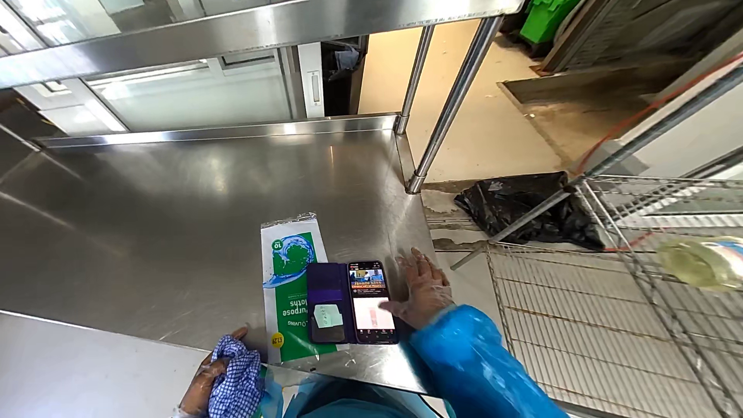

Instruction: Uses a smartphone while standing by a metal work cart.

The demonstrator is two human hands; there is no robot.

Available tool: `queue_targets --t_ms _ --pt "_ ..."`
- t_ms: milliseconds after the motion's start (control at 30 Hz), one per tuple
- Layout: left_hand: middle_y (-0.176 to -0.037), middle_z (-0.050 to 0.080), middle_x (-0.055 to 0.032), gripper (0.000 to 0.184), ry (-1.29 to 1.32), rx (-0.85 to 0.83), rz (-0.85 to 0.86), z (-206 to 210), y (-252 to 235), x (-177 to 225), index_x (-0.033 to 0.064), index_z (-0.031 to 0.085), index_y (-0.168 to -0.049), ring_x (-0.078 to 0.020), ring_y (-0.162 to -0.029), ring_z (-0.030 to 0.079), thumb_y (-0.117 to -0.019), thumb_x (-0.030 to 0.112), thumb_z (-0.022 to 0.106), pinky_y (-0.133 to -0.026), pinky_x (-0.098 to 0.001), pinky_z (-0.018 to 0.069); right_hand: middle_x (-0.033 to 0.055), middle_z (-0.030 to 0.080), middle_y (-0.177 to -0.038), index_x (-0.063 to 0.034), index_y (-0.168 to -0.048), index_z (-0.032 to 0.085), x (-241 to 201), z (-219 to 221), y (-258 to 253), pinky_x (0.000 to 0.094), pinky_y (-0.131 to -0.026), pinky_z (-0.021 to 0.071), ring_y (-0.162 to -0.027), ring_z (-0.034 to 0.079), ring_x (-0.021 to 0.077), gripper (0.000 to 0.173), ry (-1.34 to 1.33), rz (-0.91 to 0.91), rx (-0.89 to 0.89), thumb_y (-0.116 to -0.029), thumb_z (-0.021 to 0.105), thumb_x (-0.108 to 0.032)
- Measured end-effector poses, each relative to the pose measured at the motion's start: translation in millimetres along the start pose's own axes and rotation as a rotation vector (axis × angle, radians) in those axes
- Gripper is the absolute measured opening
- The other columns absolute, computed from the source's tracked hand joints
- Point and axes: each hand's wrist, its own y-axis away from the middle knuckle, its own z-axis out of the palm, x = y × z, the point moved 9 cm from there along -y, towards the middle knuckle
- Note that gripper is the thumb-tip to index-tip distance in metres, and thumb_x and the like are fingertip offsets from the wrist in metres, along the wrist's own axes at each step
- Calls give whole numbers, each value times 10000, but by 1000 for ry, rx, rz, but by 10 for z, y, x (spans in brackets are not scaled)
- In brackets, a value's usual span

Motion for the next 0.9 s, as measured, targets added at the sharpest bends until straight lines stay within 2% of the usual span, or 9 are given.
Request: queue_targets --t_ms 67,167,267,433,567,633,767,833,900 --pt "-1244 704 -36 485 0 1 12 -17 -6 -1 21 617 -1327 -75 -1103 667 -878 202 588 -964 -270 533 216 157 -1700 -102 -1578 402 80 -34 275 629 -1232 178 -1556 170 445 1128 4 -47 -32 -662 931 -494" --pt "-1237 708 -36 457 17 4 20 -11 -21 28 16 630 -1296 -78 -1103 669 -866 155 565 -958 -267 537 280 248 -1654 -46 -1511 493 278 -213 546 668 -1175 282 -1484 303 522 1114 -106 -113 150 -577 980 -409" --pt "-1210 724 -27 440 11 1 11 8 -44 81 29 653 -1266 -74 -1082 681 -853 117 527 -947 -261 544 296 255 -1645 -6 -1488 503 395 -287 546 665 -1169 291 -1474 316 526 988 -155 -38 210 -669 963 -312" --pt "-1205 724 -13 451 -7 -8 -6 7 -55 94 29 644 -1277 -59 -1068 680 -856 107 503 -937 -253 547 263 236 -1665 -8 -1514 471 231 -112 363 623 -1206 248 -1507 286 477 893 -183 7 161 -793 883 -338" --pt "-1109 753 8 415 11 38 -3 42 -19 127 56 683 -1205 -45 -990 700 -833 80 500 -896 -240 562 248 215 -1675 -15 -1527 451 38 -64 68 644 -1200 246 -1521 248 479 898 -190 1 220 -809 875 -349" --pt "-1117 746 1 431 15 21 -6 35 -11 102 45 662 -1239 -50 -996 697 -839 88 509 -898 -246 560 229 180 -1691 -54 -1571 390 -100 -40 -88 629 -1221 207 -1547 204 449 939 -145 14 175 -833 849 -409" --pt "-1220 714 -18 476 -2 -13 -14 -21 -31 25 25 614 -1312 -66 -1077 676 -859 95 486 -950 -264 542 206 159 -1702 -100 -1587 375 -232 -47 -322 613 -1237 153 -1572 146 411 956 -102 72 121 -825 855 -420" --pt "-1214 714 -20 483 -7 1 -26 -37 -27 0 26 609 -1313 -67 -1069 677 -853 84 475 -944 -265 545 192 143 -1708 -110 -1597 357 -168 27 -347 601 -1238 162 -1575 132 401 978 -56 94 78 -824 843 -463" --pt "-1205 719 -28 473 19 -2 -28 -42 -39 -8 27 616 -1311 -74 -1059 683 -861 88 483 -934 -267 551 226 162 -1695 -86 -1584 377 -95 25 -189 637 -1225 190 -1562 146 439 1028 -51 63 67 -770 884 -457"
